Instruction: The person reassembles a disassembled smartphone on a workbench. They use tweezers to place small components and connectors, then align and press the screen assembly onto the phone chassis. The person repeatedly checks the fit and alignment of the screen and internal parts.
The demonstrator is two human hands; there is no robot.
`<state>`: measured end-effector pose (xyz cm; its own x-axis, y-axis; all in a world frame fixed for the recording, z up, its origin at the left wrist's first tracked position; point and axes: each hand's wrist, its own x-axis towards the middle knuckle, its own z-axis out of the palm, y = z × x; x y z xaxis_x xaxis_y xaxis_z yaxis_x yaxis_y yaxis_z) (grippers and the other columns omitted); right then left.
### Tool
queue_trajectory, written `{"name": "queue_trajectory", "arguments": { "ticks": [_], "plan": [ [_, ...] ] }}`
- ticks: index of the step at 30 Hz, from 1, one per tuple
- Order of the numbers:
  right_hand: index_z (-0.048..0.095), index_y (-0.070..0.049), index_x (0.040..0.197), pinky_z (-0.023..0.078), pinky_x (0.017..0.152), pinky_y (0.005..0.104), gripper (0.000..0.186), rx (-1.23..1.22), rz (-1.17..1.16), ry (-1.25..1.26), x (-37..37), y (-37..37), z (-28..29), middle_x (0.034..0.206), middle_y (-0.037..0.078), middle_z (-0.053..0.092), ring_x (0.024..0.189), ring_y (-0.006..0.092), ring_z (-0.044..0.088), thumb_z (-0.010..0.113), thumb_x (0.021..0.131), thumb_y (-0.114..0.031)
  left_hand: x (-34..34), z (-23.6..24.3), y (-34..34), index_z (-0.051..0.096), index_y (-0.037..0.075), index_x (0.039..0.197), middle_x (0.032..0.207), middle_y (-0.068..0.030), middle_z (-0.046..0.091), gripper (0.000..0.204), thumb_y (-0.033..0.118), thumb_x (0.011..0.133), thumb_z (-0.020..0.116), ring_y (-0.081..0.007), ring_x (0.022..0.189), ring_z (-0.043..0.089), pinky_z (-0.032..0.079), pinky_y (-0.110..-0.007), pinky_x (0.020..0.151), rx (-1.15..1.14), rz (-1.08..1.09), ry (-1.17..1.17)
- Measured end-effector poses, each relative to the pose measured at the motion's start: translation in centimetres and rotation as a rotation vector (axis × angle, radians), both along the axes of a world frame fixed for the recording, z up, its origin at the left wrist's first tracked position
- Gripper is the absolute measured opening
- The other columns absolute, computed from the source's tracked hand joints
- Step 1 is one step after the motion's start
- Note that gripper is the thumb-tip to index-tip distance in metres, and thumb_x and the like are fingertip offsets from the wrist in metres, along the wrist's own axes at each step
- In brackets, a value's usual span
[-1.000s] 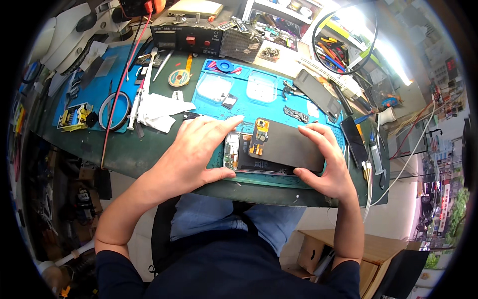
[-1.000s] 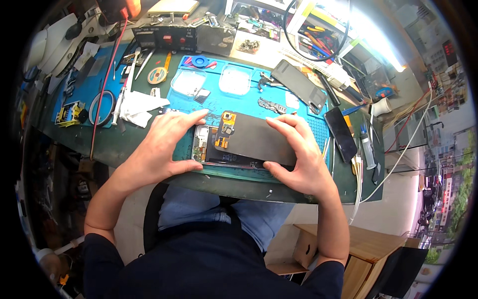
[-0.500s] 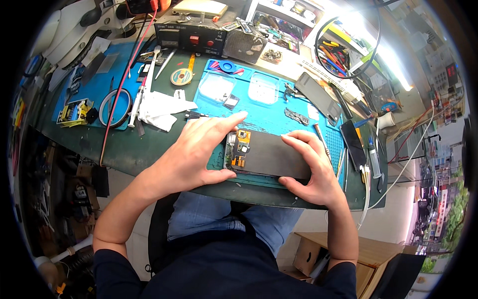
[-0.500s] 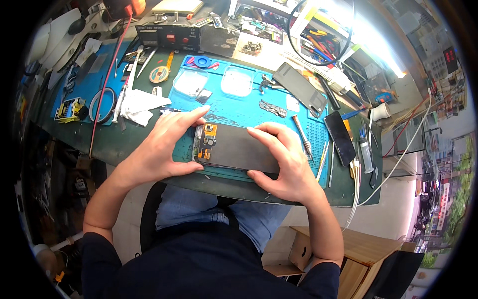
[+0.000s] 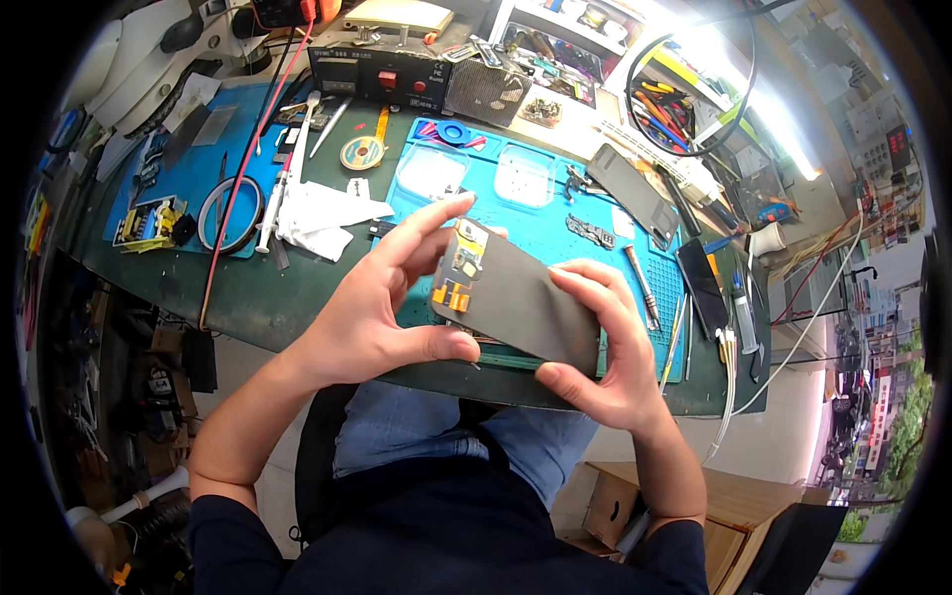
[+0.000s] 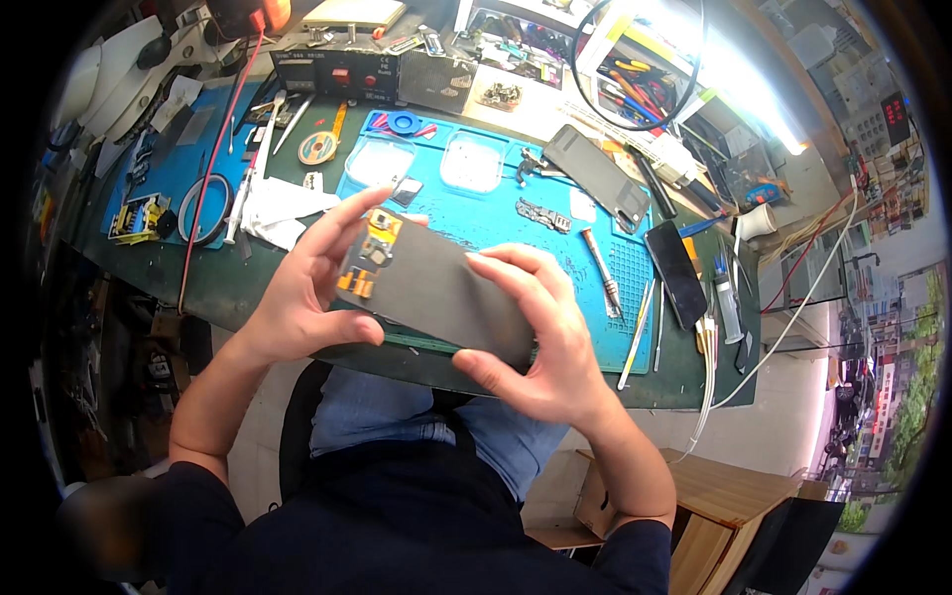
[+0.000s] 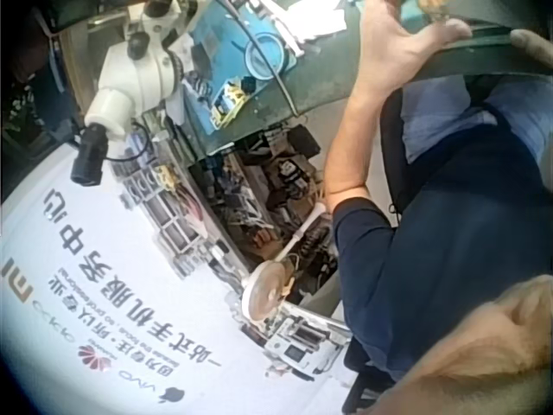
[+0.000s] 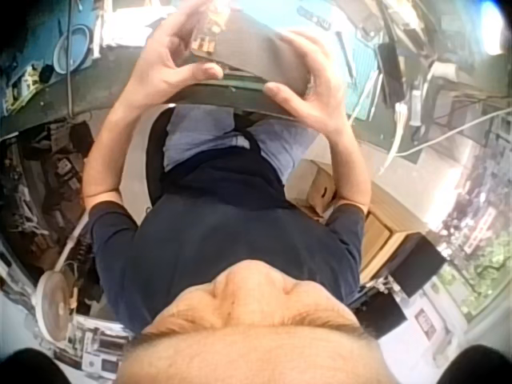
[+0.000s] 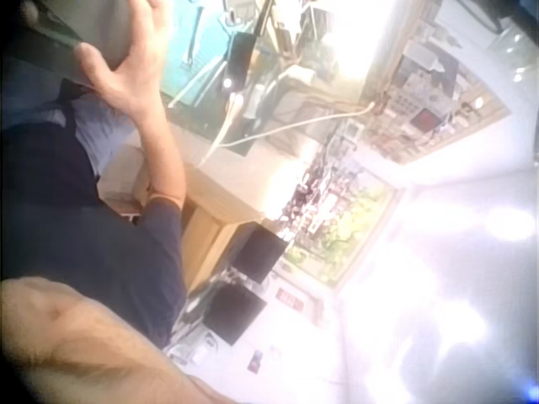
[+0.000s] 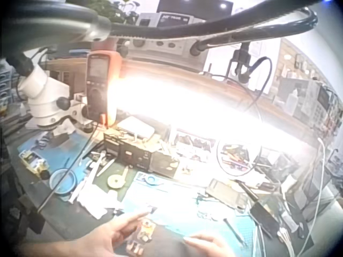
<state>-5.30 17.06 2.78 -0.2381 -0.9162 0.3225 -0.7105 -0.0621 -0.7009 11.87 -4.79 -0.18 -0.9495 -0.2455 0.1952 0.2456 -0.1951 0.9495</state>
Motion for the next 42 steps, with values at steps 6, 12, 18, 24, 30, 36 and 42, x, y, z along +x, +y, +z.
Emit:
{"name": "queue_trajectory", "arguments": {
  "ticks": [6,12,18,24,30,36,42],
  "plan": [
    [0.055,0.000,0.144,0.049,0.104,0.0454,0.077,-0.069,-0.030,-0.060,3.7,-0.9,-0.3,0.138,0.021,0.053,0.126,0.0364,0.057,0.090,0.080,-0.027,0.3,0.7,1.2,0.022,-0.003,0.162,0.150,-0.0205,0.053,0.110,0.043,0.085,0.087,-0.0295,0.140,0.053,0.043,-0.045,0.117,0.140,-0.008,0.018],
    [0.062,-0.001,0.135,0.054,0.095,0.0427,0.079,-0.037,-0.037,-0.018,5.2,-0.3,0.5,0.126,0.018,0.062,0.111,0.0333,0.066,0.094,0.074,-0.039,1.4,0.5,1.7,0.022,-0.002,0.161,0.137,-0.0182,0.057,0.113,0.052,0.084,0.084,-0.0338,0.138,0.055,0.044,-0.050,0.116,0.280,-0.097,-0.016],
    [0.072,-0.006,0.116,0.053,0.073,0.0355,0.049,-0.374,-0.003,0.287,4.0,-2.6,1.8,0.104,0.009,0.068,0.083,0.0251,0.065,0.090,0.076,-0.027,3.2,-0.2,1.8,0.020,0.001,0.164,0.144,-0.0146,0.053,0.094,0.016,0.094,0.080,-0.0201,0.138,0.053,0.046,-0.037,0.113,0.404,-0.434,-0.129],
    [0.070,-0.008,0.096,0.051,0.064,0.0327,0.025,-0.457,0.065,0.236,4.3,-3.2,0.5,0.093,0.004,0.068,0.072,0.0213,0.062,0.085,0.080,-0.020,4.4,0.7,2.0,0.021,0.001,0.164,0.149,-0.0136,0.049,0.092,0.015,0.094,0.079,-0.0198,0.136,0.053,0.046,-0.037,0.114,0.260,-0.396,-0.313],
    [0.071,-0.007,0.091,0.049,0.059,0.0291,0.019,-0.521,0.045,0.320,4.5,-2.3,0.2,0.093,0.003,0.070,0.069,0.0164,0.064,0.084,0.078,-0.013,4.9,1.8,2.1,0.027,0.002,0.163,0.145,-0.0114,0.048,0.090,0.020,0.093,0.080,-0.0214,0.132,0.055,0.048,-0.039,0.113,0.031,-0.394,-0.397],
    [0.071,-0.007,0.092,0.050,0.058,0.0288,0.022,-0.549,0.035,0.290,4.6,-2.0,-0.4,0.092,0.003,0.070,0.069,0.0162,0.065,0.086,0.077,-0.015,5.1,2.4,2.8,0.029,0.001,0.162,0.139,-0.0122,0.048,0.089,0.020,0.092,0.081,-0.0220,0.126,0.059,0.050,-0.038,0.110,-0.052,-0.358,-0.399],
    [0.071,-0.006,0.092,0.053,0.059,0.0311,0.022,-0.476,0.012,0.175,5.5,-1.5,-1.2,0.090,0.004,0.070,0.070,0.0181,0.066,0.086,0.080,-0.016,6.3,3.1,2.4,0.034,-0.003,0.159,0.132,-0.0139,0.053,0.090,0.027,0.089,0.083,-0.0231,0.124,0.057,0.050,-0.037,0.103,-0.365,-0.309,-0.371]
  ]
}}
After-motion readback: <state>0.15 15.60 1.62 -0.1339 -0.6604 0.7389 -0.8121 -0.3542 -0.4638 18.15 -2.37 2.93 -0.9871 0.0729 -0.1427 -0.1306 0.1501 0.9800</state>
